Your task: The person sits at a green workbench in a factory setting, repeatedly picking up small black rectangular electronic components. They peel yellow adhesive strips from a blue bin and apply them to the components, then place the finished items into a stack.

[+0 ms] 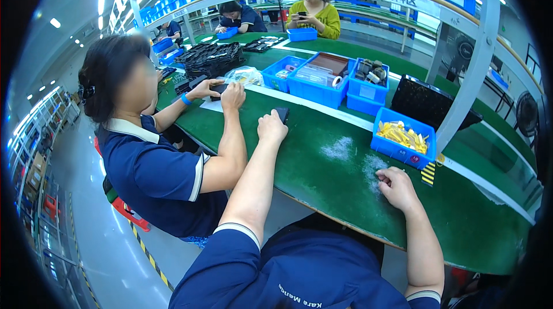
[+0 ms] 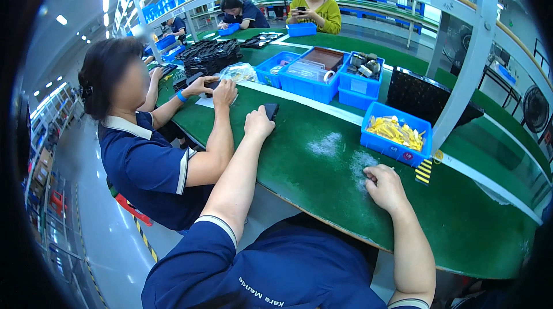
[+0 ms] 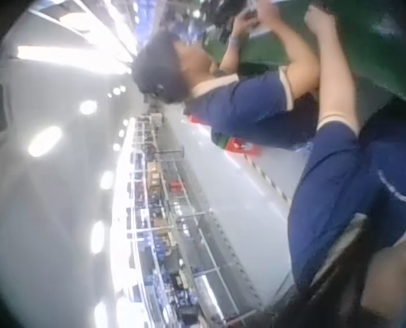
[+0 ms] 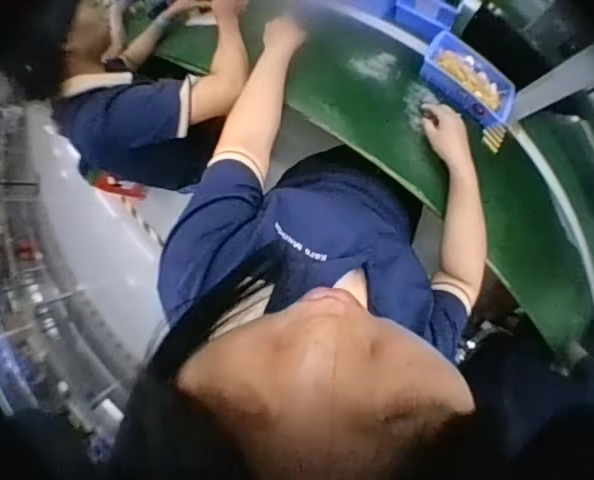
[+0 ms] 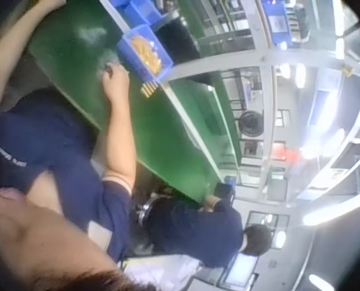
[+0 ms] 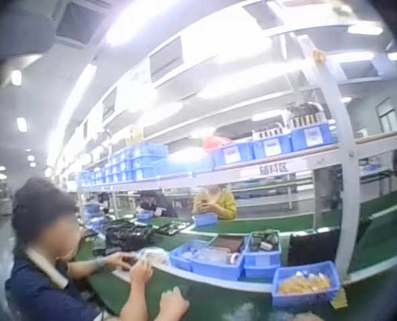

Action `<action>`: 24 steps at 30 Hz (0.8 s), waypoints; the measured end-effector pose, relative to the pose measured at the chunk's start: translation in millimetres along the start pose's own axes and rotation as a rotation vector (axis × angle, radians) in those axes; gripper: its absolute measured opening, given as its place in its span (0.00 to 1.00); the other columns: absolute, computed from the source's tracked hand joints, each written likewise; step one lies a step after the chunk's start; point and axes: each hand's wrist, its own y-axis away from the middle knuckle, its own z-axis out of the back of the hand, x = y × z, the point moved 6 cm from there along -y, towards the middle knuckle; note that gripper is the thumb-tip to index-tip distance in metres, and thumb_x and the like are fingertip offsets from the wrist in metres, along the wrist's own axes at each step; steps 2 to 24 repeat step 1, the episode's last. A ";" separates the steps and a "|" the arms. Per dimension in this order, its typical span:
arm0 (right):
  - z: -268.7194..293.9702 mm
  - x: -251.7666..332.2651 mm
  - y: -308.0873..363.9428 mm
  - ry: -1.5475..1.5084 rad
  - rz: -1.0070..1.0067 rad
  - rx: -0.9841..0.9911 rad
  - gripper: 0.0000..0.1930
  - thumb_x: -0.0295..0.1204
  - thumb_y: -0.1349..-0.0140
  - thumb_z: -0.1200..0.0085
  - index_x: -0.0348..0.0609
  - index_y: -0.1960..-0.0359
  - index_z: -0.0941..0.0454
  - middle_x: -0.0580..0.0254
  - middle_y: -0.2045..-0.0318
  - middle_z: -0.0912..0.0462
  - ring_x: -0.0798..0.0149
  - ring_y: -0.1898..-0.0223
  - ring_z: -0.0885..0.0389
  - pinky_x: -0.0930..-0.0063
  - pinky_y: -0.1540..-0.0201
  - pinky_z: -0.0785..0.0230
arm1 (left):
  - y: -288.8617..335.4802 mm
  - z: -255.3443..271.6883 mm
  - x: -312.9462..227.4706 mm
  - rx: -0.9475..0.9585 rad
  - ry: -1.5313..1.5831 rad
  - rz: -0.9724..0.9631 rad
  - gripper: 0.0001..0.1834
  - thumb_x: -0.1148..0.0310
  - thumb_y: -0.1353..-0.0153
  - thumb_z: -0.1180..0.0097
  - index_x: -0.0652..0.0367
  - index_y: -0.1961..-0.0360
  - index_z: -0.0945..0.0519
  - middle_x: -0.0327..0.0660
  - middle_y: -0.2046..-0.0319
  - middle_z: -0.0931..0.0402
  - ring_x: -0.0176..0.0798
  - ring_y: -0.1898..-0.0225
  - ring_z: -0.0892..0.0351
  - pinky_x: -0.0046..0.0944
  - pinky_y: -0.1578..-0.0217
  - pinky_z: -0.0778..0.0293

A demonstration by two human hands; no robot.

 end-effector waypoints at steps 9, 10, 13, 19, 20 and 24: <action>-1.4 -4.6 0.1 -0.020 -0.025 -0.001 0.13 0.25 0.52 0.45 0.38 0.62 0.20 0.53 0.68 0.21 0.57 0.64 0.21 0.67 0.56 0.29 | 9.1 6.0 -3.1 -0.004 -0.019 0.015 0.28 0.62 0.53 0.40 0.58 0.49 0.30 0.57 0.53 0.27 0.56 0.51 0.27 0.50 0.49 0.29; -1.4 -4.6 0.1 -0.020 -0.025 -0.001 0.13 0.25 0.52 0.45 0.38 0.62 0.20 0.53 0.68 0.21 0.57 0.64 0.21 0.67 0.56 0.29 | 9.1 6.0 -3.1 -0.004 -0.019 0.015 0.28 0.62 0.53 0.40 0.58 0.49 0.30 0.57 0.53 0.27 0.56 0.51 0.27 0.50 0.49 0.29; -1.4 -4.6 0.1 -0.020 -0.025 -0.001 0.13 0.25 0.52 0.45 0.38 0.62 0.20 0.53 0.68 0.21 0.57 0.64 0.21 0.67 0.56 0.29 | 9.1 6.0 -3.1 -0.004 -0.019 0.015 0.28 0.62 0.53 0.40 0.58 0.49 0.30 0.57 0.53 0.27 0.56 0.51 0.27 0.50 0.49 0.29; -1.4 -4.6 0.1 -0.020 -0.025 -0.001 0.13 0.25 0.52 0.45 0.38 0.62 0.20 0.53 0.68 0.21 0.57 0.64 0.21 0.67 0.56 0.29 | 9.1 6.0 -3.1 -0.004 -0.019 0.015 0.28 0.62 0.53 0.40 0.58 0.49 0.30 0.57 0.53 0.27 0.56 0.51 0.27 0.50 0.49 0.29; -1.4 -4.6 0.1 -0.020 -0.025 -0.001 0.13 0.25 0.52 0.45 0.38 0.62 0.20 0.53 0.68 0.21 0.57 0.64 0.21 0.67 0.56 0.29 | 9.1 6.0 -3.1 -0.004 -0.019 0.015 0.28 0.62 0.53 0.40 0.58 0.49 0.30 0.57 0.53 0.27 0.56 0.51 0.27 0.50 0.49 0.29; -1.4 -4.6 0.1 -0.020 -0.025 -0.001 0.13 0.25 0.52 0.45 0.38 0.62 0.20 0.53 0.68 0.21 0.57 0.64 0.21 0.67 0.56 0.29 | 9.1 6.0 -3.1 -0.004 -0.019 0.015 0.28 0.62 0.53 0.40 0.58 0.49 0.30 0.57 0.53 0.27 0.56 0.51 0.27 0.50 0.49 0.29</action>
